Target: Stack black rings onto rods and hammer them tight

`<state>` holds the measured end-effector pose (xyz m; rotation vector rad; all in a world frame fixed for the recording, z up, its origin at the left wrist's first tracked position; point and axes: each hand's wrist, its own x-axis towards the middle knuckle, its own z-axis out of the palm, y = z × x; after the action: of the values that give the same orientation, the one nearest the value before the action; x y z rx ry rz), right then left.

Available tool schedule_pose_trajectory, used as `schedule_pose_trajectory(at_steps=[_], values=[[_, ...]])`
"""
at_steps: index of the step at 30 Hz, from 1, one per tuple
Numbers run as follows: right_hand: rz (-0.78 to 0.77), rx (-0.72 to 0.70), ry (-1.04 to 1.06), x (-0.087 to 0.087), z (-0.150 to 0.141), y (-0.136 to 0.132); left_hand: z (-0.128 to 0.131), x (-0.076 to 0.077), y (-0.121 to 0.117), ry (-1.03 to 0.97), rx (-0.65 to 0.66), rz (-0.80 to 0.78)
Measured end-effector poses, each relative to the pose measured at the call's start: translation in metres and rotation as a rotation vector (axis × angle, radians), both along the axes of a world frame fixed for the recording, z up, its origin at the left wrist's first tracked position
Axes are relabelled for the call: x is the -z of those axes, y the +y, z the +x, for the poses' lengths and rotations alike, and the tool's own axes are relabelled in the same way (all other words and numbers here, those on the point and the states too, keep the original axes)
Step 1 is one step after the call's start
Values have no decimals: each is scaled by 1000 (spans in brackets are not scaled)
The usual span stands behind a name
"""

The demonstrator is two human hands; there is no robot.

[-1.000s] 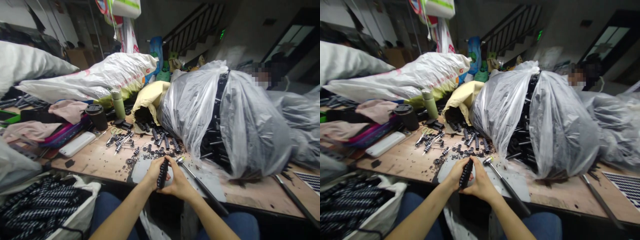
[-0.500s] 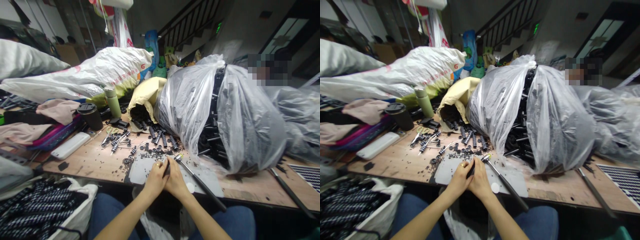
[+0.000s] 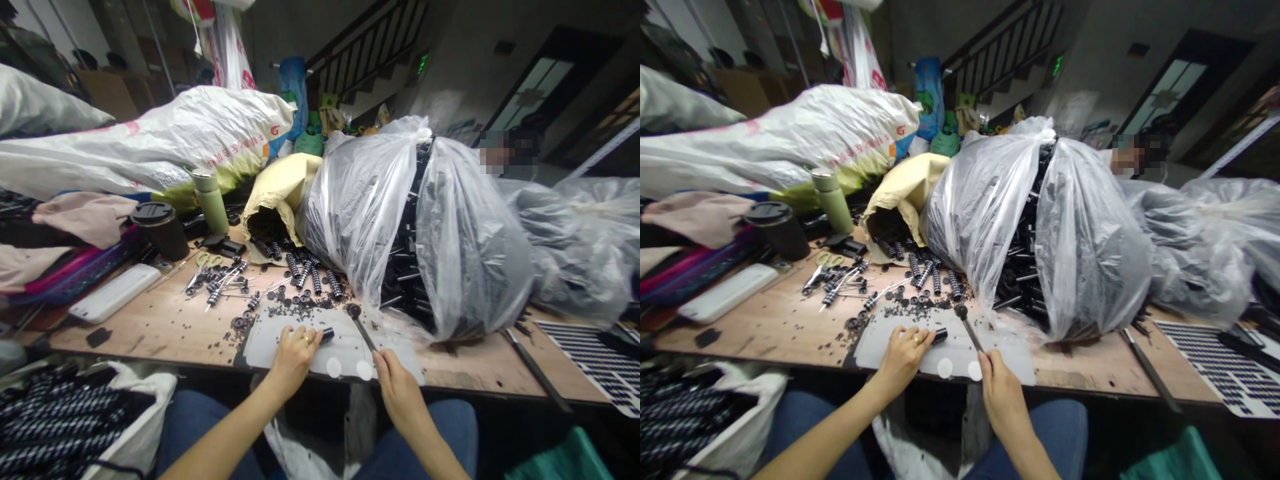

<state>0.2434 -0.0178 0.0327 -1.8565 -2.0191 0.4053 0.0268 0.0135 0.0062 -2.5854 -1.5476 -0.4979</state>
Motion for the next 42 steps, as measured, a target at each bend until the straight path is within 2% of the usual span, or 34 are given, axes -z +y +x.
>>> schedule_pose_trajectory(at_steps=[4, 6, 11, 13, 16, 19, 21, 25, 28, 30, 31, 33, 35, 38, 40, 42], values=[[-73, -22, -142, 2, -15, -16, 7, 5, -6, 24, -33, -6], [-57, -24, -144, -4, -17, -19, 15, 8, -11, 37, -61, -12], [116, -10, 77, -52, -28, -20, 42, 14, -19, -21, -149, -29], [144, -36, 141, -64, -38, -23, 48, 16, -20, -40, -143, -49], [115, -123, 97, -55, -58, -28, 49, 21, -21, -33, -107, -72], [-34, -226, -146, -32, -71, -32, 46, 25, -21, -22, -85, -44], [-98, -241, -235, -24, -71, -32, 44, 24, -19, -50, -67, -31], [-21, -117, -162, -29, -46, -22, 40, 13, -14, -178, -119, -103], [45, -1, -221, -26, -19, -5, 35, -3, -8, -227, -127, -184], [61, 50, -290, -15, -6, 7, 29, -16, 7, -251, -114, -166], [63, 70, -318, -8, -1, 12, 25, -22, 21, -266, -150, -130], [89, 76, -343, 2, 5, 20, 18, -32, 58, -276, -316, -69], [170, 30, -309, 4, 9, 29, 13, -36, 103, -246, -459, -80], [338, 37, -219, -11, 21, 52, 15, -32, 156, -216, -501, -133], [395, 146, -192, -25, 35, 77, 19, -28, 173, -216, -474, -146], [403, 246, -161, -36, 50, 107, 21, -26, 178, -227, -456, -148]])
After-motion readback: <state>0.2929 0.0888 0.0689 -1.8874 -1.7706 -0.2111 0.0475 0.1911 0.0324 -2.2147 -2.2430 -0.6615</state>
